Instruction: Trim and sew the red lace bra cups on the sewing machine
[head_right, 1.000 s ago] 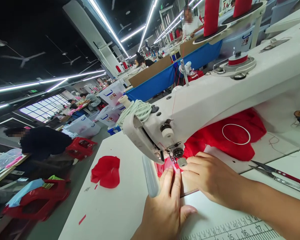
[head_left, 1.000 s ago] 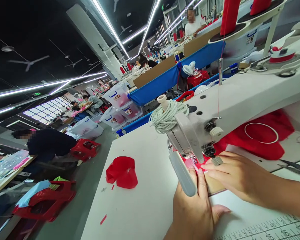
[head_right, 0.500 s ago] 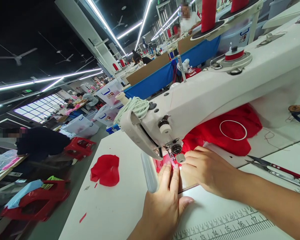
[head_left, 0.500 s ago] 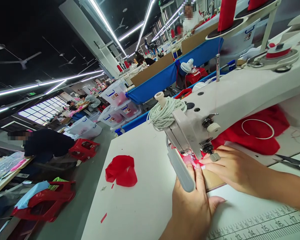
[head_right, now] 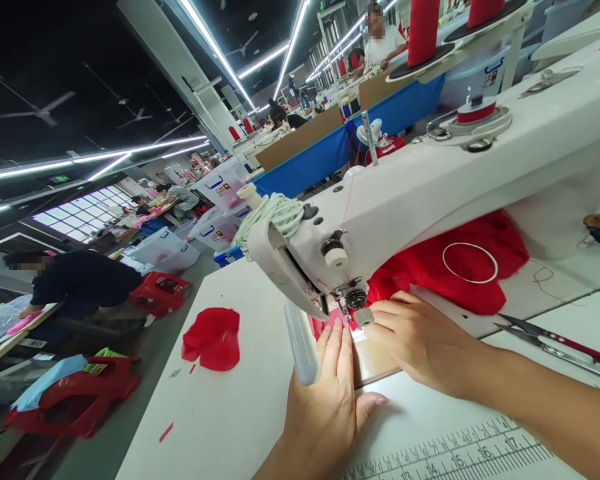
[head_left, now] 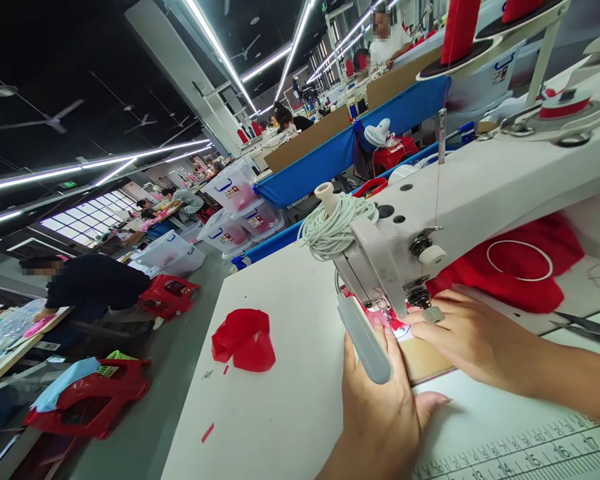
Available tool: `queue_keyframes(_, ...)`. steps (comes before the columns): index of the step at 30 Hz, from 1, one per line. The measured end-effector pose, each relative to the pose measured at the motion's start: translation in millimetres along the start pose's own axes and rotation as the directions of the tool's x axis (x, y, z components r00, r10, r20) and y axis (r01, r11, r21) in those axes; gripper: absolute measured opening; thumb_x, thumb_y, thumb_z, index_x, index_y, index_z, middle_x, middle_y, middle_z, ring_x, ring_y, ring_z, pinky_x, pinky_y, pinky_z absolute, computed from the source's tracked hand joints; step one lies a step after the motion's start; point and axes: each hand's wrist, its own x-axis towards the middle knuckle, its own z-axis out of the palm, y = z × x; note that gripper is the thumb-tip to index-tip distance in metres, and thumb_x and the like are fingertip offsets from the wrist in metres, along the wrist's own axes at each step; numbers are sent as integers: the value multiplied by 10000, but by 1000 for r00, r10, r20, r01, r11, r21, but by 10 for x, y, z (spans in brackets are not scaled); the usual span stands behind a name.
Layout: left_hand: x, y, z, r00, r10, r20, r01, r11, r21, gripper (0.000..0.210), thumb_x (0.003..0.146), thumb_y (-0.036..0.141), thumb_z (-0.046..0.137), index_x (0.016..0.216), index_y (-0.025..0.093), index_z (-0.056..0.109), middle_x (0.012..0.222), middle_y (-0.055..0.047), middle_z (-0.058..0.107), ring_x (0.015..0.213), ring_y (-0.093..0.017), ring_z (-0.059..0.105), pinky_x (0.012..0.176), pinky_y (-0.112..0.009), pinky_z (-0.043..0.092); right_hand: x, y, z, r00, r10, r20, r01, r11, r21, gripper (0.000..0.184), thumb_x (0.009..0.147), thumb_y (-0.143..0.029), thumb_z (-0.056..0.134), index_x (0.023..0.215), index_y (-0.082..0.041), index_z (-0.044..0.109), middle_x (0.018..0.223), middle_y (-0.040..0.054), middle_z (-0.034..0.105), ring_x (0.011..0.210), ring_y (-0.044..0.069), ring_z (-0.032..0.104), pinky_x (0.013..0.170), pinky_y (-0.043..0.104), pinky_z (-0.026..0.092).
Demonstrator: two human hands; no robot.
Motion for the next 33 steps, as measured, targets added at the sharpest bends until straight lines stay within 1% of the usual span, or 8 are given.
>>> queue_keyframes(5, 2, -17, -19, 999, 37, 35, -37, 999, 0, 973, 871, 680, 350, 1525, 39, 20, 1376, -243, 516, 1246, -445, 504, 897, -634, 523, -8, -4, 5, 1000, 0, -5, 0, 1000, 8, 253, 768, -24, 422, 807, -191, 608, 636, 34, 490, 670, 236, 446, 690, 353, 346)
queue_keyframes(9, -19, -4, -15, 998, 3, 55, -3, 1000, -3, 954, 856, 699, 376, 1508, 26, 199, 1360, -246, 532, 1260, -454, 486, 942, -641, 497, -11, -5, 1, 1000, 2, 8, -2, 1000, 19, 331, 769, 6, 408, 925, -168, 643, 761, 67, 575, 718, 242, 470, 736, 377, 362)
queue_keyframes(11, -23, -2, -12, 998, -8, 56, 8, 1000, 0, 924, 863, 699, 362, 1480, 16, 285, 1366, -246, 527, 1259, -443, 493, 967, -618, 493, -13, -8, -4, 999, 10, 31, -11, 999, 33, 320, 763, 10, 420, 912, -169, 640, 860, 80, 605, 748, 239, 481, 758, 385, 368)
queue_keyframes(13, -21, -7, -6, 998, 6, 57, -7, 1000, 14, 909, 871, 700, 346, 1464, 11, 316, 1373, -247, 521, 1257, -426, 502, 994, -597, 481, -14, -11, -8, 999, 13, 33, -14, 999, 33, 292, 748, 9, 434, 861, -176, 629, 859, 72, 599, 767, 239, 488, 778, 391, 375)
queue_keyframes(19, -14, -28, 29, 999, 6, 46, -7, 1000, 4, 949, 851, 730, 364, 1492, 39, 253, 1404, -232, 496, 1300, -411, 461, 1033, -590, 451, -6, -13, -16, 997, 26, 76, -24, 999, -30, 269, 735, 6, 437, 827, -181, 607, 767, 53, 533, 773, 236, 479, 841, 414, 385)
queue_keyframes(24, 6, -45, 41, 1000, 31, 1, -31, 999, -12, 929, 874, 693, 354, 1511, 35, 194, 1435, -227, 461, 1296, -420, 461, 1032, -584, 455, 26, -18, -41, 996, 39, 81, -34, 998, -58, 266, 739, -8, 429, 822, -192, 602, 707, 46, 488, 771, 240, 486, 787, 371, 410)
queue_keyframes(30, 51, -53, 23, 1000, -13, -5, 13, 999, -41, 910, 846, 704, 412, 1527, 137, 205, 1387, -167, 533, 1294, -417, 462, 1061, -608, 414, 38, -8, -43, 992, 37, 119, -25, 994, -102, 205, 731, -48, 465, 789, -208, 579, 672, 42, 475, 769, 260, 503, 766, 374, 425)
queue_keyframes(33, 16, -44, 81, 1000, -10, -22, 9, 1000, -11, 928, 847, 709, 399, 1520, 99, 213, 1422, -184, 493, 1306, -420, 448, 1044, -599, 438, 35, -6, -29, 992, 60, 110, -46, 991, -125, 194, 718, -52, 495, 794, -206, 585, 735, 61, 519, 791, 263, 526, 756, 372, 433)
